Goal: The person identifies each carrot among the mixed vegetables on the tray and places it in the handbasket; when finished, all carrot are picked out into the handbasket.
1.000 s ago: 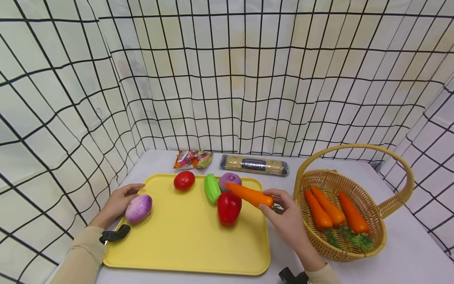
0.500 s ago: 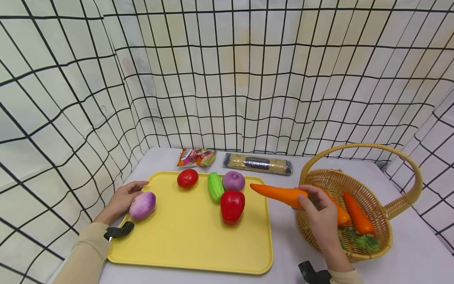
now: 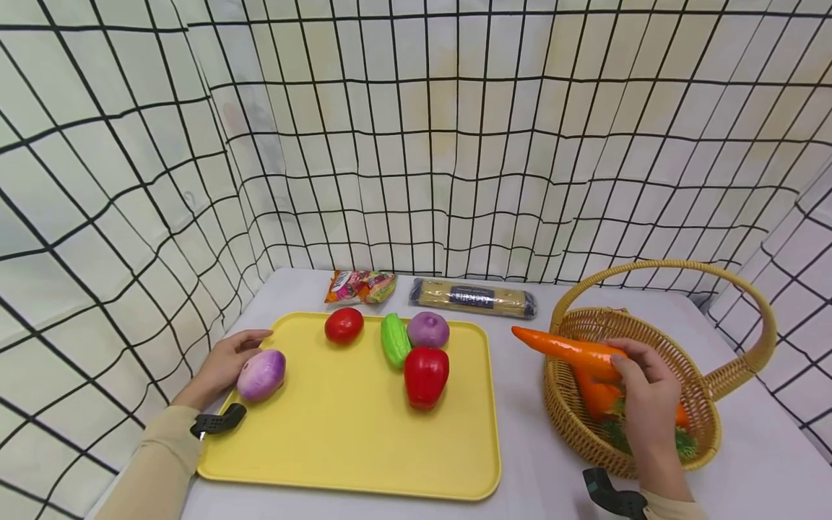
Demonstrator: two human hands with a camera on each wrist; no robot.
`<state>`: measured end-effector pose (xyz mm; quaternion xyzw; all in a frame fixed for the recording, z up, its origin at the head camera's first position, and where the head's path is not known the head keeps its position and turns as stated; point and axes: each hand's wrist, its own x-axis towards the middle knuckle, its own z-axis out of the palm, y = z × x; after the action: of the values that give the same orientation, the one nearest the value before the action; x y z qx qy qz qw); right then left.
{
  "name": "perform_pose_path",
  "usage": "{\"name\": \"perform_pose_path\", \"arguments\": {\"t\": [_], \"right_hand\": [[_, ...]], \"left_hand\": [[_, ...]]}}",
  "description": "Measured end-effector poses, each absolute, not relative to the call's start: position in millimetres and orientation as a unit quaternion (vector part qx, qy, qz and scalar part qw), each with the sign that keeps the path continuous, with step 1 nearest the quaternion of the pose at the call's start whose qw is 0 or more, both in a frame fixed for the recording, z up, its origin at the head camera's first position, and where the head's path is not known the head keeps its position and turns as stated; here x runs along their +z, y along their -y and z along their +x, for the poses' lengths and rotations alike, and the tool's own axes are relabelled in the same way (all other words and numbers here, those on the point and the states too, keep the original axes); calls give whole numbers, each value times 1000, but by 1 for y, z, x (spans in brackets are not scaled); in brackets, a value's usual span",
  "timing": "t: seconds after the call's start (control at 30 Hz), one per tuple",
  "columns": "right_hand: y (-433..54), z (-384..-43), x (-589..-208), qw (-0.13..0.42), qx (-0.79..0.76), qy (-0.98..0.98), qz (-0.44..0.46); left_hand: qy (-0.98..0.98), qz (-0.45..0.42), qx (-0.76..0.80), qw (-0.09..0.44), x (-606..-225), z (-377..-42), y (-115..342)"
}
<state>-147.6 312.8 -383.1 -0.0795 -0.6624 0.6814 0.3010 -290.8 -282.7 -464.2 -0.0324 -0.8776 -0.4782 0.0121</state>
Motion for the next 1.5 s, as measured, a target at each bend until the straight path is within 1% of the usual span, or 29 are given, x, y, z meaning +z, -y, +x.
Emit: {"name": "perform_pose_path", "arguments": {"t": [0.2,0.33,0.5,0.77,0.9,1.03,1.17,1.27,1.37,1.5], "right_hand": [[-329,-148,-378,335,731,583,-115],[-338,-149,-376,360,734,557,-147],[-346,-150,-378,390,729,538,-165],[-357,-152,-384,412,719,521,-201],[-358,-154,-387,391,714,539,-216],[-357,-155,-386,348,705,575,-225],[-357,-155,-389,287,691,633,-199],[-355,-154,-394,258,681,665,-164],[-355,-155,-396,252,666,683,-162],[-355,-155,-395,249,637,702,-199]], "left_hand": [[881,-35,-472,16,-464,-291,283],[881,-36,-471,19,-464,-291,283],[880,-32,-474,17,-463,-291,282],[878,-30,-477,15,-462,-291,281],[878,-31,-478,17,-462,-290,282],[875,-31,-482,16,-462,-289,282],[875,-31,-482,16,-461,-290,282],[875,-31,-484,15,-461,-290,282],[875,-30,-484,13,-461,-290,282],[876,-29,-482,12,-461,-289,282]]}}
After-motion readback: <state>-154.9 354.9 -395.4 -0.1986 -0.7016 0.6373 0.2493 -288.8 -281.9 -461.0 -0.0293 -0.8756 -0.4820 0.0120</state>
